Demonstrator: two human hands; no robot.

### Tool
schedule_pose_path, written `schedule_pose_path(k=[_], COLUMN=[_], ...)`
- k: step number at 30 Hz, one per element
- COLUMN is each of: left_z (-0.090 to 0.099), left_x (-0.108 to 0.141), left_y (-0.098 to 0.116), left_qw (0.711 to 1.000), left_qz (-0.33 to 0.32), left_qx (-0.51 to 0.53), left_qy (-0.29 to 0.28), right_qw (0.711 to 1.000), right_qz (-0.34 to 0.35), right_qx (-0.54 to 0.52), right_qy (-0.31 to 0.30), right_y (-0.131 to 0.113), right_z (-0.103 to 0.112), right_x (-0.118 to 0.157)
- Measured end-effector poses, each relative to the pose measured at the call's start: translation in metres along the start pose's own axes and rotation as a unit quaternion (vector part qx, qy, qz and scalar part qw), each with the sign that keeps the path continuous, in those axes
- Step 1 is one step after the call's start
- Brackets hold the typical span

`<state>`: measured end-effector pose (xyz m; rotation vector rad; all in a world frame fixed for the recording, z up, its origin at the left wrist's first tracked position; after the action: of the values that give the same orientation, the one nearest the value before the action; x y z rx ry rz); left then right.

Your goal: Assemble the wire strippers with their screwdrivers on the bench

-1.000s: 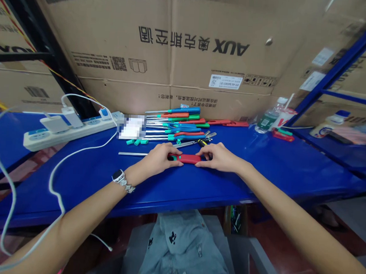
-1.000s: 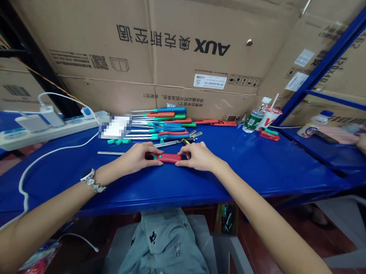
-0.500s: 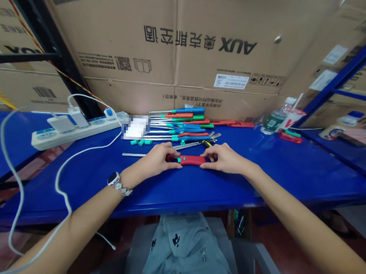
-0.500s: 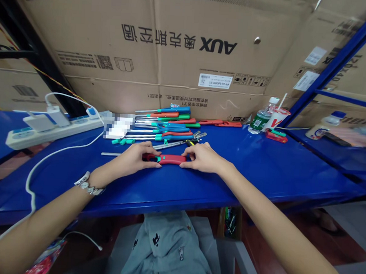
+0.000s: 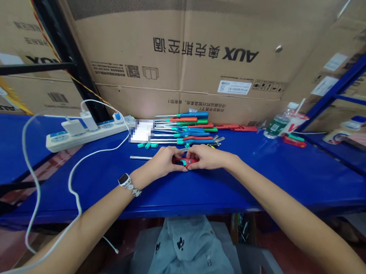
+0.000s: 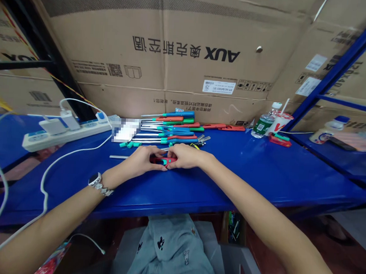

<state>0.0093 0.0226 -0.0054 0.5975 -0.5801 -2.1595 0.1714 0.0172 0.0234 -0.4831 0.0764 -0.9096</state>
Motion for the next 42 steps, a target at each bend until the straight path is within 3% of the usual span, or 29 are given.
schedule_pose_path(k=[3,7,10,14,19,22,24,26,28,31,35,38,42], left_z=[0.001,0.006,0.008,0.007,0.012,0.027,0.041,0.047,0.042,0.021,-0.004,-0.01,0.002], left_x=[0.002,0.005,0.006,0.006,0.01,0.016,0.023,0.028,0.024,0.009,-0.012,-0.021,-0.027], left_y=[0.0,0.002,0.001,-0.001,0.012,0.022,0.023,0.017,0.009,0.003,0.01,0.015,0.023], left_qw=[1.0,0.999,0.997,0.995,0.988,0.971,0.943,0.918,0.919,0.923,0.884,0.863,0.844], left_qz=[0.01,-0.036,-0.07,-0.093,-0.126,-0.121,-0.072,0.004,0.076,0.137,0.121,0.132,0.116], left_qx=[0.018,-0.01,-0.018,-0.022,-0.07,-0.08,-0.045,0.022,0.109,0.267,0.432,0.472,0.502], left_qy=[0.01,0.03,0.037,0.033,0.061,0.189,0.321,0.397,0.37,0.239,0.134,0.123,0.152], right_qw=[0.998,0.995,0.993,0.978,0.96,0.943,0.928,0.91,0.889,0.853,0.809,0.789,0.808], right_qz=[-0.005,0.025,0.045,0.022,0.041,0.059,0.064,0.059,0.048,0.038,0.042,0.037,0.044], right_qx=[-0.029,-0.052,-0.095,-0.203,-0.277,-0.322,-0.357,-0.396,-0.438,-0.493,-0.546,-0.572,-0.548], right_qy=[-0.047,-0.078,-0.061,-0.046,0.008,0.054,0.083,0.107,0.128,0.165,0.211,0.22,0.21], right_y=[0.003,0.006,0.008,0.015,0.02,0.02,0.019,0.018,0.015,0.008,-0.006,-0.014,-0.019], right_z=[0.004,0.004,0.001,-0.012,-0.018,-0.013,-0.011,-0.012,-0.017,-0.026,-0.038,-0.046,-0.051], right_x=[-0.009,-0.013,-0.01,-0.004,-0.001,0.004,0.007,0.008,0.005,-0.002,-0.012,-0.019,-0.021])
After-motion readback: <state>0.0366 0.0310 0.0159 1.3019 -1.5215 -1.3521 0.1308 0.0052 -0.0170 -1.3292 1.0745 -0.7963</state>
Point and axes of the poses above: each hand's wrist, its own x-axis away from the middle knuckle, its own z-axis out of the back of the hand, y = z × x, the point moved 4 cm from there along -x, towards the middle knuckle, and after that the axes turned 3 degrees about -x, right-handed, at the moved point
